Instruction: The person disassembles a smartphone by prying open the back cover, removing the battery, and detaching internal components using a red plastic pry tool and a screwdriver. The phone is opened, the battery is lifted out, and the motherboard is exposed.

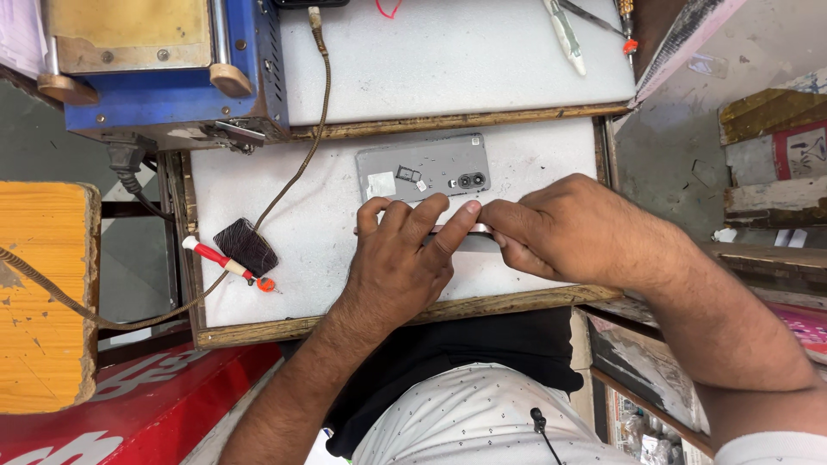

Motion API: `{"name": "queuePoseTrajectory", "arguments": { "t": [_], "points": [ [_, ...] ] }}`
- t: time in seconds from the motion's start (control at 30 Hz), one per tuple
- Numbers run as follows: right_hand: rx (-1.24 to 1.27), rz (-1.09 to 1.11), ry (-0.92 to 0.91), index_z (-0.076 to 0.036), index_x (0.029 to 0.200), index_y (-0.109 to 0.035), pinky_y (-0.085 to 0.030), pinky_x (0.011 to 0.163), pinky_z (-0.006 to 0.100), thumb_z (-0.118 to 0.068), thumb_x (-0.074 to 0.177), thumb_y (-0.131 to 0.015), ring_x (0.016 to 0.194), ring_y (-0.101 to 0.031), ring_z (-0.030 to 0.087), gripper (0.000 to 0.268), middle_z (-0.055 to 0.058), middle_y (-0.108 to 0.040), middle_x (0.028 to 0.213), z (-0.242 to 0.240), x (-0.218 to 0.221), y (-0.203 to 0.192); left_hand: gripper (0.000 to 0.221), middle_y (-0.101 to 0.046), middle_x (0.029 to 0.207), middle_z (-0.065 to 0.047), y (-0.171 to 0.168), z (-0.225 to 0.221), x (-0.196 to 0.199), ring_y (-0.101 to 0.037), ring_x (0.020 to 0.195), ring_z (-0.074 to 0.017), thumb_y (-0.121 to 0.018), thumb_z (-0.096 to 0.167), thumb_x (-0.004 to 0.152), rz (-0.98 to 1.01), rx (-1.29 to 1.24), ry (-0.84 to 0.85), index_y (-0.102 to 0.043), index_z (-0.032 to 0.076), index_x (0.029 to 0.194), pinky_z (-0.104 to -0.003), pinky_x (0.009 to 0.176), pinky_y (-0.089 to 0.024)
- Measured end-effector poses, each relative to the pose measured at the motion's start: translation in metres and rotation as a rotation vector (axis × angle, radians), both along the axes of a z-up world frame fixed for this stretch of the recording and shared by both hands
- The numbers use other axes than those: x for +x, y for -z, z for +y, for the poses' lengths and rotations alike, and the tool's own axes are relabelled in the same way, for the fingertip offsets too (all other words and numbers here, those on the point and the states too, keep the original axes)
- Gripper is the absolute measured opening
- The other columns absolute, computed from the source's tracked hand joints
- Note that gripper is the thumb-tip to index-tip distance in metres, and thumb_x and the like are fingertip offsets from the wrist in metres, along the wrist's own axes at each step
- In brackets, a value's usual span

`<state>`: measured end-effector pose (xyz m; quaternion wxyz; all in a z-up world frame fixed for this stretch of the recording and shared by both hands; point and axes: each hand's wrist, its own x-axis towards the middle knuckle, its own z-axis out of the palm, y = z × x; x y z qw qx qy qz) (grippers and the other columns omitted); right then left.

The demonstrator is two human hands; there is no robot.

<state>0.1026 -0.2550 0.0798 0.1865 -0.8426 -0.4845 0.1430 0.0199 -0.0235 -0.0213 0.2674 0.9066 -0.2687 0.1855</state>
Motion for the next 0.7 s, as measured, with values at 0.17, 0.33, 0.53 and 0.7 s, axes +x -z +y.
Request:
{"name": "queuePoseTrajectory", "arguments": {
  "t": [0.17,0.33,0.53,0.7],
  "points": [
    [0.244,-0.174,-0.015,-0.003,0.112,-0.069,-0.058,0.049,0.031,-0.009,0.100,-0.056,0.055,-0.068,0.014,0.019,0.003,-0.068,0.066,-0.015,-0.008,0.023,0.102,-0.037,0.146,-0.020,-0.010,0.000,-0.001,-0.046,0.124,-0.0371,-0.081,0.029,0.081,-0.141,-0.055,-0.279,-0.020,0.024,0.162,-0.060,0.116,-0.032],
    [0.570,-0.173,0.112,-0.004,0.122,-0.066,-0.055,0.052,0.030,-0.007,0.101,-0.051,0.058,-0.065,0.011,0.026,0.008,-0.074,0.080,-0.015,-0.025,0.069,0.084,-0.037,0.148,-0.015,-0.008,0.020,-0.013,-0.046,0.131,-0.0220,-0.077,0.022,0.092,0.498,-1.189,-0.214,-0.021,0.013,0.154,-0.046,0.108,-0.052],
    [0.461,-0.003,0.129,-0.001,0.130,-0.064,-0.055,0.055,0.036,0.006,0.087,-0.060,0.056,-0.064,0.018,0.044,0.004,-0.063,0.065,0.000,-0.039,0.092,0.027,-0.054,0.107,-0.005,0.010,0.034,-0.005,-0.055,0.096,-0.0114,-0.074,0.017,0.102,0.529,-1.402,-0.274,-0.051,0.006,0.112,-0.032,0.089,-0.058],
    [0.366,0.076,0.110,-0.002,0.134,-0.062,-0.059,0.063,0.038,0.005,0.086,-0.063,0.064,-0.069,0.023,0.048,0.008,-0.067,0.073,0.000,-0.034,0.090,0.028,-0.052,0.096,0.000,0.015,0.040,-0.005,-0.047,0.080,-0.0070,-0.075,0.017,0.098,0.484,-1.173,-0.356,-0.049,0.009,0.102,-0.023,0.070,-0.044]
  ]
}}
